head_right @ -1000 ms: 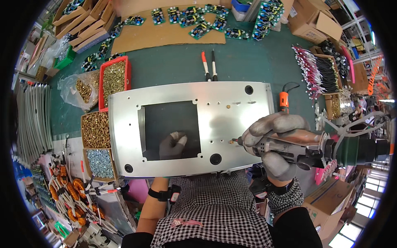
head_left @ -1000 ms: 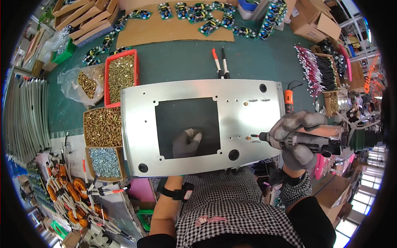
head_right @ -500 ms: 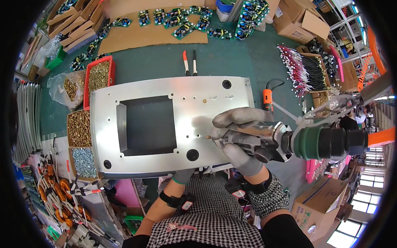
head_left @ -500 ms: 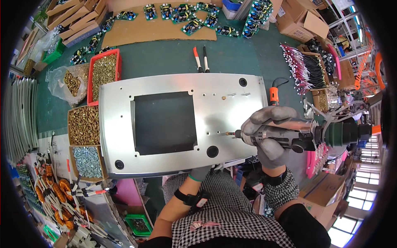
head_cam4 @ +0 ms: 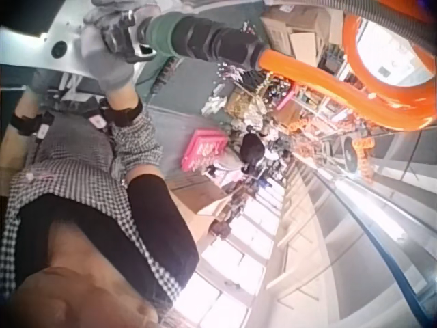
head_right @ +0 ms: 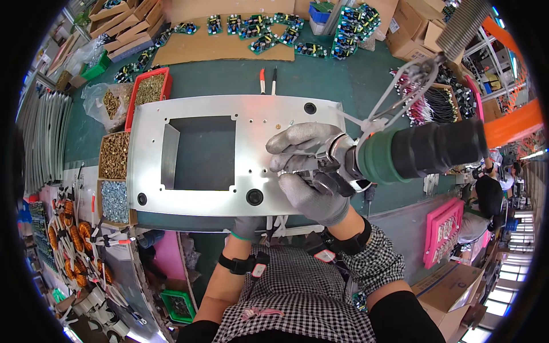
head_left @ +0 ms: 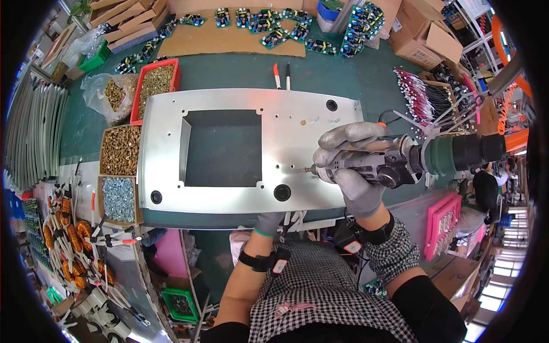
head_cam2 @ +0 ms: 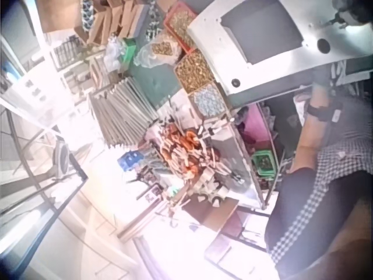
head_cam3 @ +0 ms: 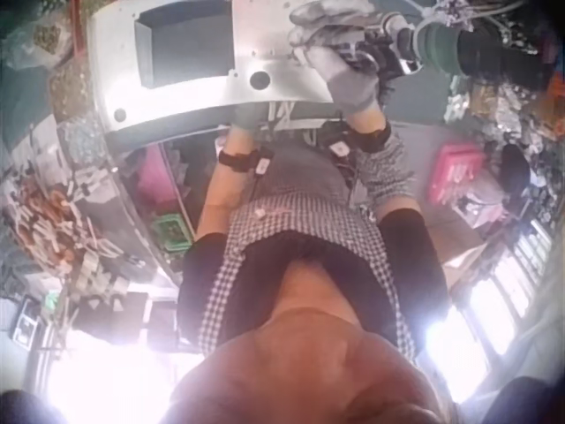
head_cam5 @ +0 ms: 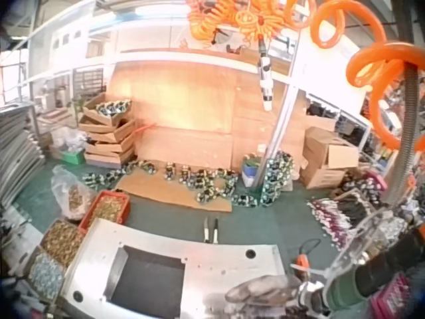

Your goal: The worker is assembling electrical components onto a metal base plate in a workshop, using an electric screwdriver to secure parts like transformers and circuit boards.

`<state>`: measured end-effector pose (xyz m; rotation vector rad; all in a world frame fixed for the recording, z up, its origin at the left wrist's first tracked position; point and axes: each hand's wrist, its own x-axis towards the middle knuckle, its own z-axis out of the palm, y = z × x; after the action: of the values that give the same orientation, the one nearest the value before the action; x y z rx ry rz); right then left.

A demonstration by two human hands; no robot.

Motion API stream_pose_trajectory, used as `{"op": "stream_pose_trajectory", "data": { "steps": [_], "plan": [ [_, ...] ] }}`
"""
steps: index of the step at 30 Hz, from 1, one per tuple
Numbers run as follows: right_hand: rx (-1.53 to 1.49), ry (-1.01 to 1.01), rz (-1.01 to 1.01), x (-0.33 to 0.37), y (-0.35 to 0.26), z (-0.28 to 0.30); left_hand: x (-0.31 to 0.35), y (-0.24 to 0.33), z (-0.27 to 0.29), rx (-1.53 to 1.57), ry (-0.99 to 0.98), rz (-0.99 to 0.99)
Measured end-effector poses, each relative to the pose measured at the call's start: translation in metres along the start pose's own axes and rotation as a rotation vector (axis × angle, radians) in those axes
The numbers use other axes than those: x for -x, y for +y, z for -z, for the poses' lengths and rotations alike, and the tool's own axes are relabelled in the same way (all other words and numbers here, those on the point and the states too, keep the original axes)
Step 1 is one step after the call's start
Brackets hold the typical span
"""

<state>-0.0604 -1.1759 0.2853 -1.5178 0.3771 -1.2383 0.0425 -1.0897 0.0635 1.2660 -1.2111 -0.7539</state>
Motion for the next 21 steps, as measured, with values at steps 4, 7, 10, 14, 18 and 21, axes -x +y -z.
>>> {"op": "stream_pose_trajectory", "data": {
  "steps": [4,7,10,14,18,21],
  "plan": [
    [0.184,-0.057,0.046,0.002,-0.002,0.006,0.016,-0.016,0.003,-0.112,0.037,-0.050],
    [0.263,-0.068,0.048,0.003,0.000,0.006,0.010,-0.017,-0.001,-0.126,0.019,-0.049],
    [0.147,-0.081,0.040,0.003,0.001,0.005,0.002,-0.009,-0.005,-0.085,-0.072,-0.025],
    [0.078,-0.088,0.014,0.001,-0.002,0.003,0.009,0.001,-0.003,-0.036,-0.199,0.001],
    [0.146,-0.097,0.034,0.000,0.001,0.005,0.005,0.011,-0.003,0.010,-0.320,0.024],
    [0.063,-0.057,0.023,0.001,-0.001,-0.003,0.000,0.016,0.001,0.044,-0.404,0.044]
  ]
}}
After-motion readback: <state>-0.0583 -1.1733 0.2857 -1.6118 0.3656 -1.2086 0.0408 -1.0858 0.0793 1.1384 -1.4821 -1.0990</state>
